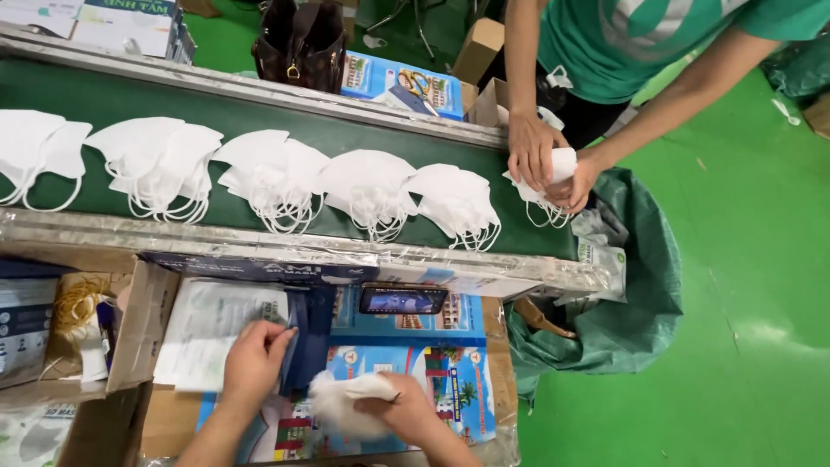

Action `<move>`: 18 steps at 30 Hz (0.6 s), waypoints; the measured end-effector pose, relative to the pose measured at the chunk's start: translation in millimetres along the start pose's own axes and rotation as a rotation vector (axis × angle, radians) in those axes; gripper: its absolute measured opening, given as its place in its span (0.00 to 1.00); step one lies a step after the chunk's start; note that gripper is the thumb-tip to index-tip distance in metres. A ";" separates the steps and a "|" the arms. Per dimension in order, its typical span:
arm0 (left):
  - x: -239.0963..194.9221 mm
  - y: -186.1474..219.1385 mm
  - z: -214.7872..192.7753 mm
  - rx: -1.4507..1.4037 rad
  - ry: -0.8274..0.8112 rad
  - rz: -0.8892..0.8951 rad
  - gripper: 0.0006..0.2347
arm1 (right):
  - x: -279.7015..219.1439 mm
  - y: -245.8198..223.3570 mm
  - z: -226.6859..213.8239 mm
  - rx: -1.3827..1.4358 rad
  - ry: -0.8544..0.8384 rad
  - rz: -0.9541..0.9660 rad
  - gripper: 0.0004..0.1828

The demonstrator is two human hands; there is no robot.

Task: Packing individual face masks into plastic pouches in a factory setting.

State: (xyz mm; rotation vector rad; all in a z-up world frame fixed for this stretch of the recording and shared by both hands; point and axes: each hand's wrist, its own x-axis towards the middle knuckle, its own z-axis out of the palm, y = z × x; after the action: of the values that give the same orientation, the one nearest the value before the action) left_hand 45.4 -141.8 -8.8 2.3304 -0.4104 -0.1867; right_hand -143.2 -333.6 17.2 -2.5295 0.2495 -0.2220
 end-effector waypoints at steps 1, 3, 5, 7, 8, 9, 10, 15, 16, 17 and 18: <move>-5.1 9.0 -7.1 -0.105 0.019 0.026 0.08 | 5.1 -5.4 2.9 0.677 -0.105 0.250 0.19; -21.9 30.4 -19.0 -0.208 0.031 0.059 0.07 | 14.1 -15.9 8.5 1.361 -0.199 0.497 0.18; -46.8 54.3 -26.8 -0.257 0.009 0.603 0.11 | 20.6 -25.0 13.5 1.101 -0.035 0.404 0.27; -49.3 57.8 -28.1 -0.332 0.041 0.542 0.11 | 25.1 -0.5 25.2 1.057 -0.015 0.381 0.21; -45.6 60.7 -29.0 -0.404 0.078 0.479 0.12 | 34.1 13.0 29.5 1.014 -0.001 0.354 0.15; -45.4 54.0 -21.6 -0.402 0.079 0.484 0.12 | 36.7 19.2 30.2 1.016 0.002 0.351 0.15; -44.6 46.5 -13.0 -0.345 0.076 0.499 0.09 | 39.8 26.6 31.8 0.672 0.210 0.150 0.13; -51.7 60.0 2.7 -0.255 -0.058 0.550 0.06 | 29.4 6.8 23.2 0.577 0.341 0.232 0.10; -47.1 58.3 5.5 -0.439 -0.129 0.351 0.05 | 28.4 -4.1 14.7 0.794 0.073 0.305 0.10; -46.6 56.6 10.0 -0.622 -0.202 0.138 0.05 | 23.3 -14.2 5.5 0.997 -0.209 0.386 0.11; -44.4 62.3 2.6 -0.622 -0.203 0.139 0.05 | 20.1 -13.4 9.7 0.997 -0.207 0.386 0.11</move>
State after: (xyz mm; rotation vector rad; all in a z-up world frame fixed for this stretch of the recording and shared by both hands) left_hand -11.7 -169.7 33.8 1.6716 -0.5258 -0.4201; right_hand -119.9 -322.0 19.0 -1.4669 0.4106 0.0687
